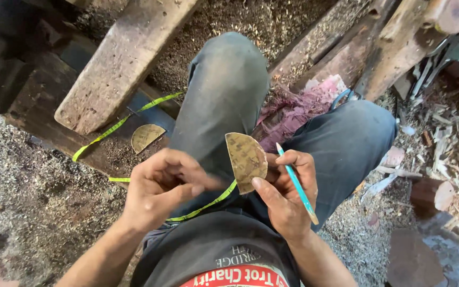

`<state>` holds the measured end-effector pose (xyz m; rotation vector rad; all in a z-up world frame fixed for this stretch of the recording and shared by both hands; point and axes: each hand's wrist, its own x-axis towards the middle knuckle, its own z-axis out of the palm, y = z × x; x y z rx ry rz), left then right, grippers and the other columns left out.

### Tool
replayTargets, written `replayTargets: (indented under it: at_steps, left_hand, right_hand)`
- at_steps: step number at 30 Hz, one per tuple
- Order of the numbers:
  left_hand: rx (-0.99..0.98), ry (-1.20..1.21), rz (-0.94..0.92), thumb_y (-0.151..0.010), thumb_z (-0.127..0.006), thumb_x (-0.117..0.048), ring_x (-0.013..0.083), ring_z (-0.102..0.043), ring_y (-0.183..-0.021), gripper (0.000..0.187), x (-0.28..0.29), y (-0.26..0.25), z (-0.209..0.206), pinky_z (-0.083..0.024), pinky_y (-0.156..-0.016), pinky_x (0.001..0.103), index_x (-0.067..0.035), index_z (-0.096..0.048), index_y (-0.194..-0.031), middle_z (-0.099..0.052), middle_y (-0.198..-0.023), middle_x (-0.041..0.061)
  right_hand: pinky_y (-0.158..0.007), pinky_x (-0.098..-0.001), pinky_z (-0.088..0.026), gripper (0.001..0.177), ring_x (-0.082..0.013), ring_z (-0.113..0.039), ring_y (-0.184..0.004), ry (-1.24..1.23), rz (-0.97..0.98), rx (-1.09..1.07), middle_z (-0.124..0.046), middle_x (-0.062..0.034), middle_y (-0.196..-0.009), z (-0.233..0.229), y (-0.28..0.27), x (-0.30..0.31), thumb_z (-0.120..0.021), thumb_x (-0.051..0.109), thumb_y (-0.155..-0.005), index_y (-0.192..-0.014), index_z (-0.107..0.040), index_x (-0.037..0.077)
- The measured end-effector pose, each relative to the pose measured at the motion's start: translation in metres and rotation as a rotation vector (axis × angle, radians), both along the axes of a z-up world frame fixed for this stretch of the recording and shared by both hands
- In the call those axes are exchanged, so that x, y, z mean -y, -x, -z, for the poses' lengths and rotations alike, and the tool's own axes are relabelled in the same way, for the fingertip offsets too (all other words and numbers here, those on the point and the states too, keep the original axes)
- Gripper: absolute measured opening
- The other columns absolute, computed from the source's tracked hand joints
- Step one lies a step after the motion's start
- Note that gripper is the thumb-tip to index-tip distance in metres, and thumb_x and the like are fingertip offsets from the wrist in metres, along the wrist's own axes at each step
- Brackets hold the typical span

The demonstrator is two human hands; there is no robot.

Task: Measure, cut, and prepare sandpaper, then use it to sand a turned wooden spindle.

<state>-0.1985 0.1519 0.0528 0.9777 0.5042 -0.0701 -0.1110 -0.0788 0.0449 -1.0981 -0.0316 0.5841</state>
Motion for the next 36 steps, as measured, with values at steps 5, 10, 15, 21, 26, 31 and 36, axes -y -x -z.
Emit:
replayTargets:
  at_steps: [5,10,15,21,26,31,36]
  left_hand:
    - [-0.215,0.039,0.181,-0.082,-0.079,0.008,0.0154,-0.071,-0.075,0.018,-0.002,-0.002,0.009,-0.058,-0.066,0.030,0.006,-0.071,-0.098,-0.075,-0.088,0.016]
    - [-0.089,0.173,-0.026,-0.097,-0.069,-0.004,0.0136,-0.071,-0.084,0.010,0.022,-0.013,0.017,-0.061,-0.077,0.029,0.005,-0.068,-0.101,-0.073,-0.094,0.011]
    - [-0.192,0.083,-0.080,-0.100,-0.067,-0.010,0.0122,-0.068,-0.073,0.014,0.041,0.002,0.019,-0.056,-0.065,0.027,0.004,-0.068,-0.100,-0.073,-0.088,0.009]
    - [-0.167,0.072,-0.028,-0.097,-0.070,-0.005,0.0130,-0.067,-0.067,0.014,0.039,0.014,0.015,-0.053,-0.058,0.025,0.005,-0.068,-0.107,-0.073,-0.086,0.010]
    - [-0.157,-0.004,-0.082,-0.093,-0.071,-0.002,0.0139,-0.068,-0.063,0.018,0.038,0.020,0.010,-0.055,-0.054,0.026,0.005,-0.069,-0.109,-0.074,-0.085,0.011]
    - [-0.100,0.076,-0.170,-0.094,-0.070,0.000,0.0158,-0.068,-0.062,0.015,0.035,0.023,0.009,-0.056,-0.051,0.028,0.006,-0.069,-0.108,-0.076,-0.087,0.015]
    - [-0.110,0.124,-0.165,-0.091,-0.073,0.003,0.0172,-0.069,-0.061,0.011,0.046,0.026,0.015,-0.058,-0.051,0.030,0.006,-0.070,-0.101,-0.073,-0.087,0.015]
  right_hand:
    - [-0.102,-0.0433,-0.059,0.049,-0.0286,-0.068,-0.122,0.002,-0.049,0.020,-0.062,-0.0244,-0.134,-0.002,0.001,0.000,-0.060,-0.017,-0.096,-0.133,-0.039,0.007]
    - [-0.102,-0.0434,-0.059,0.051,-0.0291,-0.068,-0.121,-0.029,-0.100,0.016,-0.061,-0.0243,-0.134,-0.001,0.006,0.003,-0.061,-0.017,-0.096,-0.135,-0.039,0.008]
    - [-0.104,-0.0454,-0.058,0.051,-0.0306,-0.067,-0.123,-0.063,-0.111,-0.008,-0.060,-0.0252,-0.135,-0.002,0.004,0.002,-0.061,-0.017,-0.096,-0.135,-0.039,0.008]
    - [-0.100,-0.0456,-0.059,0.050,-0.0325,-0.068,-0.122,-0.103,-0.144,-0.042,-0.060,-0.0287,-0.138,-0.005,0.001,0.001,-0.062,-0.015,-0.098,-0.135,-0.039,0.009]
    - [-0.104,-0.0470,-0.057,0.050,-0.0330,-0.067,-0.124,-0.062,-0.134,-0.036,-0.060,-0.0304,-0.137,-0.006,0.001,0.002,-0.063,-0.014,-0.096,-0.133,-0.039,0.010]
    - [-0.106,-0.0477,-0.056,0.050,-0.0324,-0.067,-0.124,-0.035,-0.109,-0.014,-0.062,-0.0304,-0.134,-0.005,0.001,0.003,-0.064,-0.015,-0.096,-0.133,-0.041,0.010]
    - [-0.102,-0.0462,-0.058,0.051,-0.0317,-0.068,-0.122,-0.040,-0.124,-0.020,-0.061,-0.0300,-0.134,-0.003,0.003,0.002,-0.063,-0.016,-0.096,-0.134,-0.040,0.010]
